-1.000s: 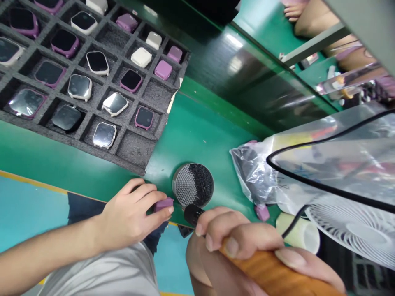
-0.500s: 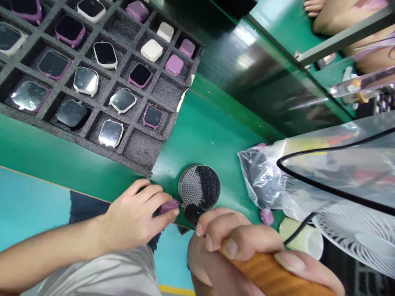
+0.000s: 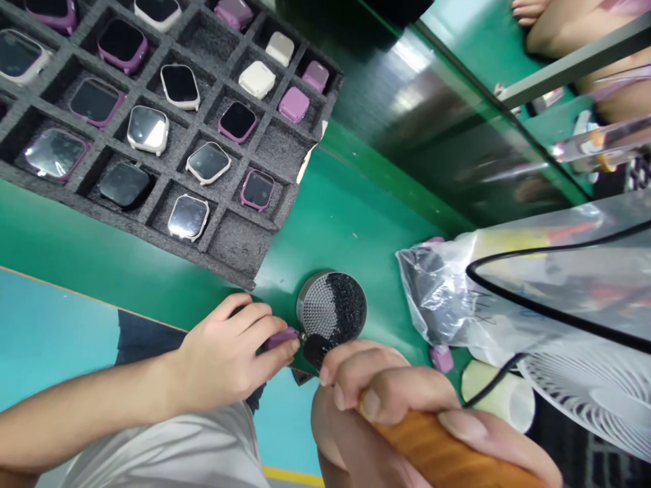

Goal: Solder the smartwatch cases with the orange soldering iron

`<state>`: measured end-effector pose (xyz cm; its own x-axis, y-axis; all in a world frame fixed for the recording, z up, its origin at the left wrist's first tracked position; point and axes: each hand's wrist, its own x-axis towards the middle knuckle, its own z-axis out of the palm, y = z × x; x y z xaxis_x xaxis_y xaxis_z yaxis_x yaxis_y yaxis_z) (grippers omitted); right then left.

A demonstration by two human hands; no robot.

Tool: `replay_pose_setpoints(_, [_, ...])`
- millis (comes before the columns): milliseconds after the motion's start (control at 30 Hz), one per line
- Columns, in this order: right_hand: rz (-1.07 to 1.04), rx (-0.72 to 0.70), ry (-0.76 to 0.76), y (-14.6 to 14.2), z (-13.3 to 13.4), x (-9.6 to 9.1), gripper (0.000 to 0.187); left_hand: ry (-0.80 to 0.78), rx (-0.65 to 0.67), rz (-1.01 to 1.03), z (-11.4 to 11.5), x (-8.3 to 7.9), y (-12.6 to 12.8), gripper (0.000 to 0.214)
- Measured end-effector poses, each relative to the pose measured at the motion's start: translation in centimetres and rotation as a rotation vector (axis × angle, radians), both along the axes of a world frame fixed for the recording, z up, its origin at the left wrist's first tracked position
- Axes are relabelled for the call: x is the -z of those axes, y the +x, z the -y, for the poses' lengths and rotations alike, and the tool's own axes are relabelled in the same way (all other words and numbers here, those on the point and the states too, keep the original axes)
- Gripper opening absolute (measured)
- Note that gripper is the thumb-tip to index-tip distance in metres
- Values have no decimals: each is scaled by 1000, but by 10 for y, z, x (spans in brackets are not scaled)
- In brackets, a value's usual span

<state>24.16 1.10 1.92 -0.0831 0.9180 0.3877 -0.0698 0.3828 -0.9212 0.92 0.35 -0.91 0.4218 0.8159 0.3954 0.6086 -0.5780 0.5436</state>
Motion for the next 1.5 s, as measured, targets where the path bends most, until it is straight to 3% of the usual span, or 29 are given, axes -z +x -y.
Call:
replay_pose_setpoints(133, [45, 61, -81, -6, -1, -9, 29, 2, -4, 3, 0, 0, 1, 15])
replay_pose_setpoints(233, [79, -16, -85, -17, -3, -21, 28, 9, -6, 0, 0, 1, 1, 14])
replay_pose_setpoints(400, [-12, 84, -15, -51, -10, -31, 31, 6, 1, -11, 0, 2, 0, 15])
replay_pose_setpoints(533, [-120, 112, -55, -65, -17, -33, 30, 20, 6, -15, 0, 2, -1, 12])
replay_pose_setpoints(633, [-174, 124, -92, -59, -21, -36, 62, 21, -2, -21, -1, 1, 0, 13])
replay_pose_setpoints(700, [-179, 195, -70, -51, -21, -40, 71, 12, -4, -54, 0, -1, -1, 16])
replay_pose_setpoints(800, [-135, 292, -32, -44, -19, -44, 68, -27, 59, -107, 2, -4, -5, 24])
replay_pose_setpoints(900, [-121, 276, -51, -41, -17, -43, 56, -55, 152, -121, 3, -4, -9, 35])
replay_pose_setpoints(1000, [-168, 297, -102, -40, -16, -40, 50, -45, 129, -119, 4, -2, -9, 32])
replay_pose_setpoints(1200, [-161, 305, -77, -37, -16, -36, 70, -60, 81, -127, 2, -6, -5, 28])
replay_pose_setpoints(1500, [-164, 283, -41, -35, -13, -30, 49, -111, 146, -103, 1, -10, -9, 26])
